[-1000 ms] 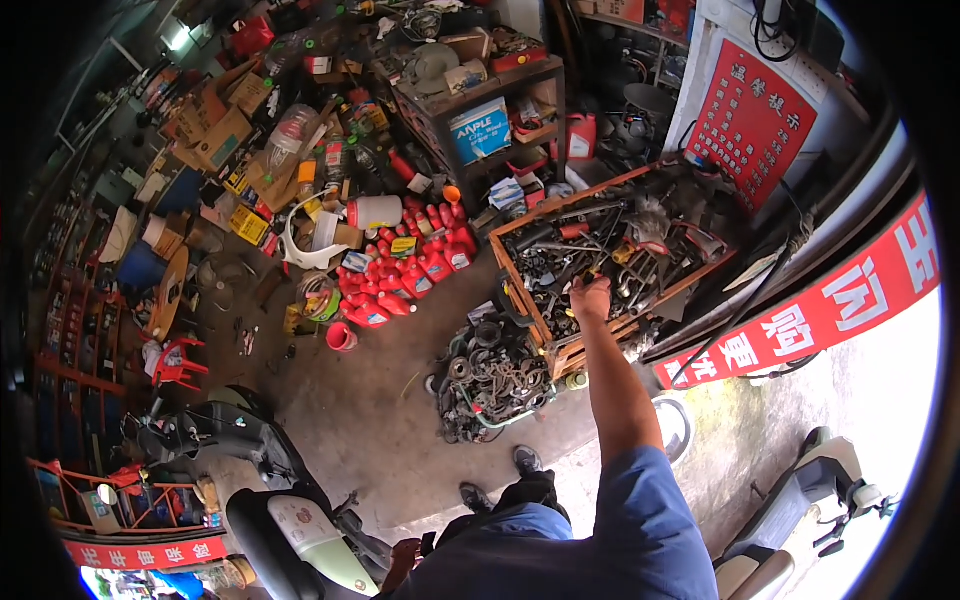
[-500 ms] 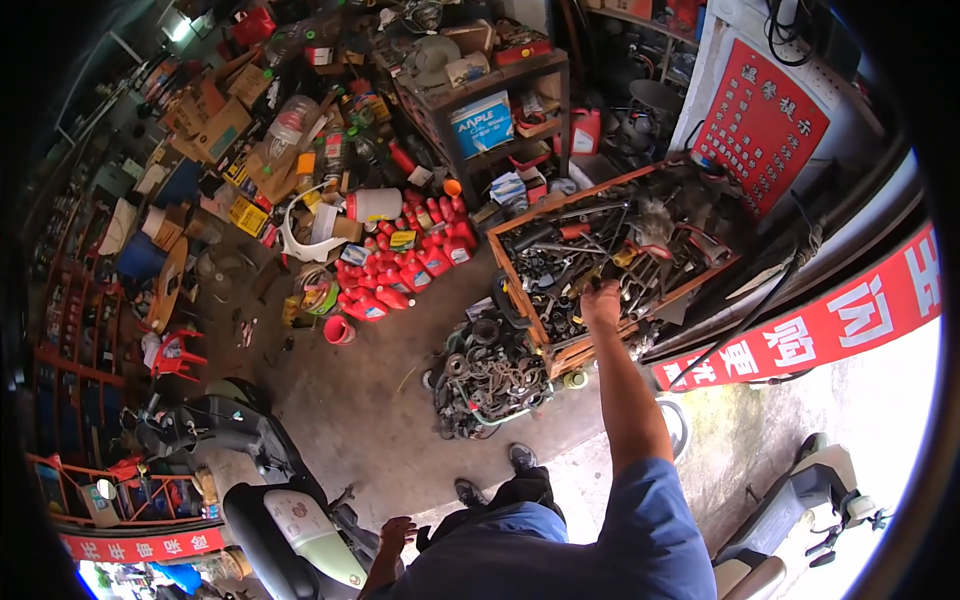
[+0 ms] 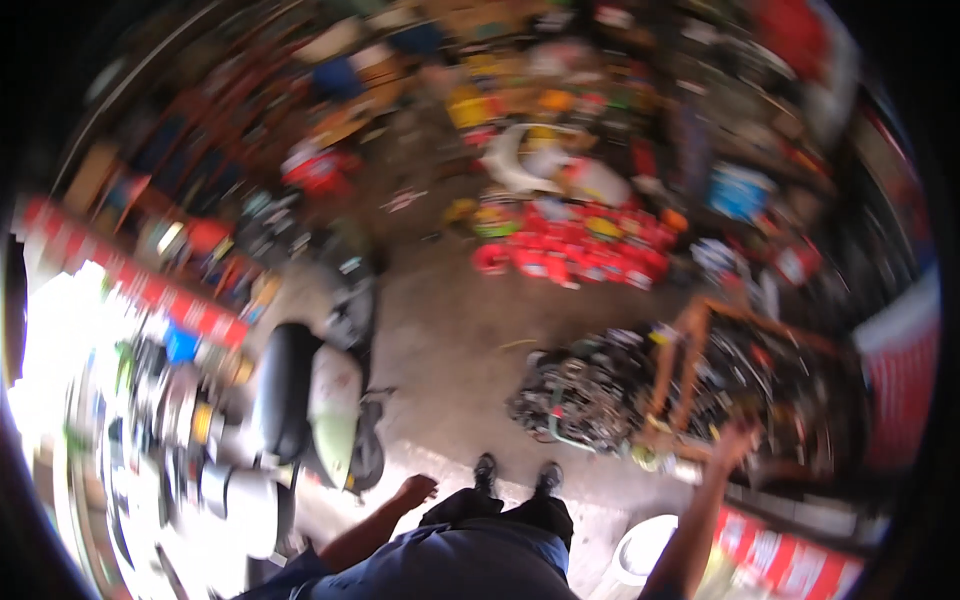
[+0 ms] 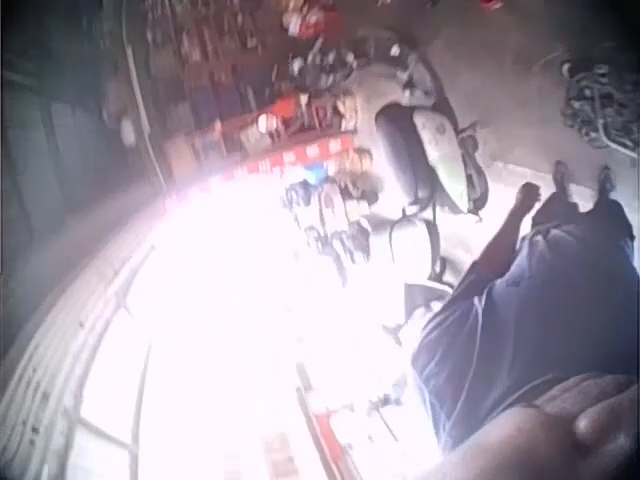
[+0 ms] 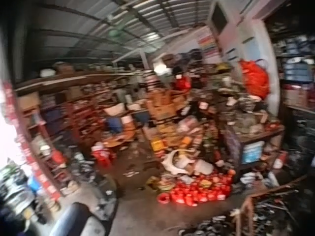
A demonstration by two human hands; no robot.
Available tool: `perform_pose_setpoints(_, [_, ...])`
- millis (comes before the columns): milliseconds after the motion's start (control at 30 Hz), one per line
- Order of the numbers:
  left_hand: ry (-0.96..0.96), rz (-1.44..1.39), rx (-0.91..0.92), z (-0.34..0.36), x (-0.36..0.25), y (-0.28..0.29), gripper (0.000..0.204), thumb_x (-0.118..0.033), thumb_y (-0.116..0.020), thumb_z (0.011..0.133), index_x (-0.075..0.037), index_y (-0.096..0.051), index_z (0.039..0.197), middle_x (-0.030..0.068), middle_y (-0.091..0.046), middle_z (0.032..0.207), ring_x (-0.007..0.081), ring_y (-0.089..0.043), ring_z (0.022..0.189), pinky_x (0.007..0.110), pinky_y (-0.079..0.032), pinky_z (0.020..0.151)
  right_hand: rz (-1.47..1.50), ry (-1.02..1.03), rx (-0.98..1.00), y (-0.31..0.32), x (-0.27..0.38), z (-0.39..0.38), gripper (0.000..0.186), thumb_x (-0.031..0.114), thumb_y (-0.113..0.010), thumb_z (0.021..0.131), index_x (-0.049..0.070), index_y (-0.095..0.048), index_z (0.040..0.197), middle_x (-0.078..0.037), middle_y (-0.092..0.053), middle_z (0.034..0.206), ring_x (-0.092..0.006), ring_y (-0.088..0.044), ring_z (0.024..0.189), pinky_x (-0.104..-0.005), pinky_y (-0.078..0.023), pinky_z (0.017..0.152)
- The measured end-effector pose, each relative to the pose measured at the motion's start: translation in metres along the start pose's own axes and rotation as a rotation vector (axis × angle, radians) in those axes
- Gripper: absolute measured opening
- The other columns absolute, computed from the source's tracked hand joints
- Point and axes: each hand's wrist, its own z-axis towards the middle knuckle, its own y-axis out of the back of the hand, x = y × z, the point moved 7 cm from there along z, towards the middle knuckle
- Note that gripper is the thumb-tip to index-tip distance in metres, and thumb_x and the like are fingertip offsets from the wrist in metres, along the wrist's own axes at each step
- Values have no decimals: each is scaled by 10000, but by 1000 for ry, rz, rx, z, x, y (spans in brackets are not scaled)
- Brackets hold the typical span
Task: Checking and repairing a white scooter for a customer at a service bay.
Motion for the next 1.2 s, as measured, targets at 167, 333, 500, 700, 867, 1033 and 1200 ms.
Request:
perform_pose_setpoints(167, [-309,142,-98,-20,17,-11,254,-212,-719,705,-78,-674,917,99,-651,935,250,-629,910,354,-524,747,-133,63,495,-149,54,-108,199,139,-510,916,9,-564,1057,-100,-589,953,-232,-569,902,-358,-461,786])
perform_pose_setpoints(333, [-184,223,-181,-59,31,-24,183,-120,-595,831,-27,-638,984,113,-667,861,198,-659,787,329,-536,651,-240,-70,1438,-289,-12,-317,173,46,-534,835,66,-555,1006,-44,-561,792,-105,-520,534,-244,-419,415])
perform_pose_setpoints(500, [32,299,-402,-133,112,-42,171,-201,-676,705,-54,-655,792,143,-663,805,306,-647,753,398,-522,658,-481,-49,2034,-314,4,-479,239,78,-576,820,-10,-567,1042,-87,-635,798,-146,-603,596,-277,-497,515])
perform_pose_setpoints(700, [451,-170,-536,-192,236,-99,348,-263,-546,748,-54,-694,983,196,-669,1005,352,-647,922,430,-516,784,-641,342,2188,-360,-26,-509,270,126,-570,826,-18,-566,1055,-94,-633,755,-171,-599,562,-358,-508,516])
perform_pose_setpoints(867, [677,-632,-726,-239,288,-143,354,-265,-545,771,-66,-690,1025,180,-661,1068,326,-635,1002,401,-502,868,-746,625,2172,-395,18,-561,294,338,-660,845,75,-664,978,-127,-678,797,-175,-642,728,-312,-505,650])
perform_pose_setpoints(1033, [727,-943,-909,-291,328,-150,312,-265,-538,806,-99,-688,1023,163,-670,1052,310,-637,983,401,-500,867,-962,478,2204,-431,24,-650,262,251,-617,836,45,-619,1000,-113,-656,764,-176,-623,656,-341,-496,579])
perform_pose_setpoints(1200, [810,-1072,-1042,-347,374,-173,310,-246,-517,800,-92,-703,994,185,-664,1049,328,-631,1007,412,-494,888,-1202,276,2213,-435,0,-741,244,164,-574,827,16,-575,1021,-99,-633,731,-178,-603,583,-369,-488,509])
